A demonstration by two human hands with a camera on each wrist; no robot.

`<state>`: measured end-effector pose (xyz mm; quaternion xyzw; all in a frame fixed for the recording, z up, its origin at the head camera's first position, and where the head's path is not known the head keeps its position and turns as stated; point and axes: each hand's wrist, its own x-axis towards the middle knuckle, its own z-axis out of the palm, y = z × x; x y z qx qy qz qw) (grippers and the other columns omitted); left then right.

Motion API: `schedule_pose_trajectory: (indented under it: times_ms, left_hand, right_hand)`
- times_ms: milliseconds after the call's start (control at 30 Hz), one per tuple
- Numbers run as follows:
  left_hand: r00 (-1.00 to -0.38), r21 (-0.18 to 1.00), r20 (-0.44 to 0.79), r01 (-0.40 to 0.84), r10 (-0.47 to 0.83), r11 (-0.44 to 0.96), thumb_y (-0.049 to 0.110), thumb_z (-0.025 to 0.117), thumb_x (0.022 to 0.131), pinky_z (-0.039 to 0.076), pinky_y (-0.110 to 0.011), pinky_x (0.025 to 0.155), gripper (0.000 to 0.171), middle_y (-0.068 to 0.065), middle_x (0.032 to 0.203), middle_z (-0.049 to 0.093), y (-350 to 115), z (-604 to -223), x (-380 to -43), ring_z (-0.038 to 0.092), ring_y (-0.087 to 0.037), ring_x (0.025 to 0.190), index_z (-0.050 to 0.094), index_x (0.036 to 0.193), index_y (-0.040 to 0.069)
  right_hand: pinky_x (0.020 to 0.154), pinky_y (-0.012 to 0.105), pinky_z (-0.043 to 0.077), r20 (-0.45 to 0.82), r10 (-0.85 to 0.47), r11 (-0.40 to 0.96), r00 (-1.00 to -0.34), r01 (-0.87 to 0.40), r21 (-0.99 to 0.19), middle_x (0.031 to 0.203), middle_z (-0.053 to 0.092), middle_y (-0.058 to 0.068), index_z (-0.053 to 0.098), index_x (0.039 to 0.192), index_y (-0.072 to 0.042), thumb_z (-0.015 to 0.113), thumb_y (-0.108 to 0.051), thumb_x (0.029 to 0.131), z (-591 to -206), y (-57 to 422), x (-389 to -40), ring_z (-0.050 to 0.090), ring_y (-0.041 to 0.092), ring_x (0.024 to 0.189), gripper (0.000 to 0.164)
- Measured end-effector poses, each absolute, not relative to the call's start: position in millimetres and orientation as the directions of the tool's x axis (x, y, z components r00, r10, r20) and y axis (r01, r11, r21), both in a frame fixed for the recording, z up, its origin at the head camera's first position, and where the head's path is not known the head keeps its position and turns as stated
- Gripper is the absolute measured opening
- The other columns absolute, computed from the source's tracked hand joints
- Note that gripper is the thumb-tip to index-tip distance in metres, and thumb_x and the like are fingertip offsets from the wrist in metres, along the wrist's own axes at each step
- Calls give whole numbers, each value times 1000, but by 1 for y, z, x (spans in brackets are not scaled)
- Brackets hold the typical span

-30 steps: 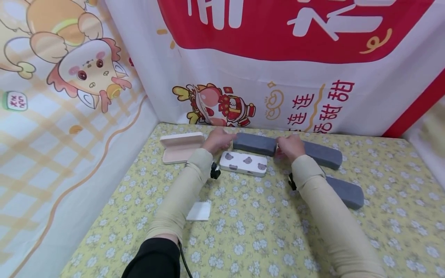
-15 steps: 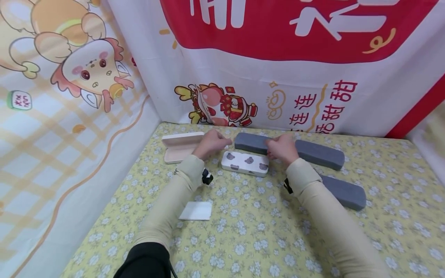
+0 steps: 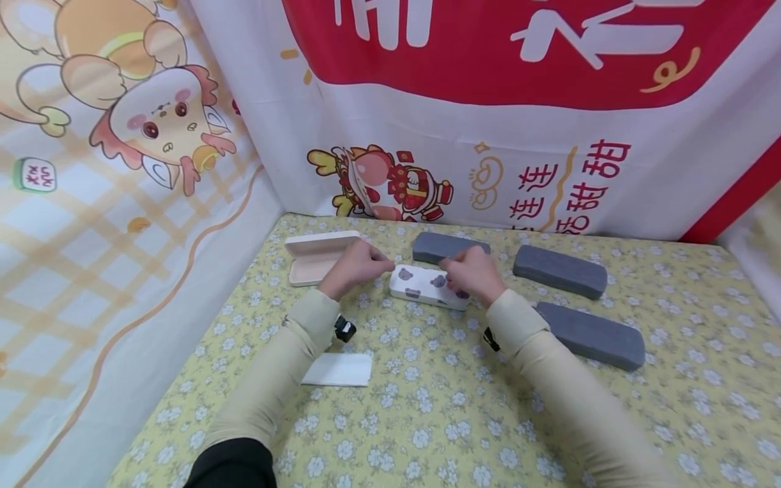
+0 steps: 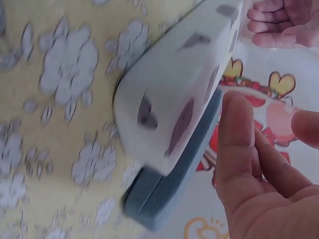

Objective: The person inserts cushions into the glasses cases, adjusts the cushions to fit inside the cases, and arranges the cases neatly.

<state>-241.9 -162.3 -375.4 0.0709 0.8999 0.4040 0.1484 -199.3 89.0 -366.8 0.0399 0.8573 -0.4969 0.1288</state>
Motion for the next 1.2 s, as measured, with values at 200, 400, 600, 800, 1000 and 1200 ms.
schedule_pose_trajectory:
  times_ms: [200,400,600,800,1000,1200]
  left_hand:
    - [-945,733,-184,52,272,678,23,71,91,46,-32,64,22,-11,101,72,-174,-376,-226,53,-19,69,80,102,6]
    - [-950,704,-153,88,272,704,21,72,90,49,-33,67,18,-4,98,72,-183,-377,-214,58,-19,74,80,99,7]
    - [-946,686,-173,83,273,723,23,72,90,51,-33,70,17,-3,97,73,-194,-377,-202,61,-18,77,80,99,11]
    - [-948,675,-182,74,263,734,22,75,90,53,-36,74,18,-3,95,74,-207,-378,-192,63,-17,79,79,100,9]
    - [-941,667,-186,91,284,740,22,72,90,51,-34,67,18,-1,87,72,-222,-379,-178,60,-15,69,79,96,7]
    - [-943,694,-205,49,262,719,20,72,90,51,-35,68,21,-4,96,73,-240,-383,-166,61,-18,72,78,103,4]
  right_hand:
    - [69,40,56,-252,-105,521,-962,163,-838,85,73,16,77,94,2,63,-27,97,-368,77,-194,71,29,77,32]
    - [69,35,54,-216,-157,547,-964,97,-832,78,72,15,77,84,2,64,-28,96,-371,68,-189,70,30,75,35]
    - [62,34,47,-206,-181,576,-962,65,-815,68,69,14,75,75,1,64,-30,96,-373,57,-184,63,28,63,39]
    - [63,34,51,-215,-227,585,-950,43,-810,75,72,14,76,79,0,64,-29,96,-375,47,-178,69,30,71,35]
    - [63,35,50,-203,-279,591,-939,-1,-807,75,72,15,77,76,-3,63,-29,96,-377,38,-170,67,32,72,35]
    - [58,31,46,-183,-325,545,-928,-26,-838,70,69,18,72,69,0,65,-23,93,-380,29,-164,64,26,61,34]
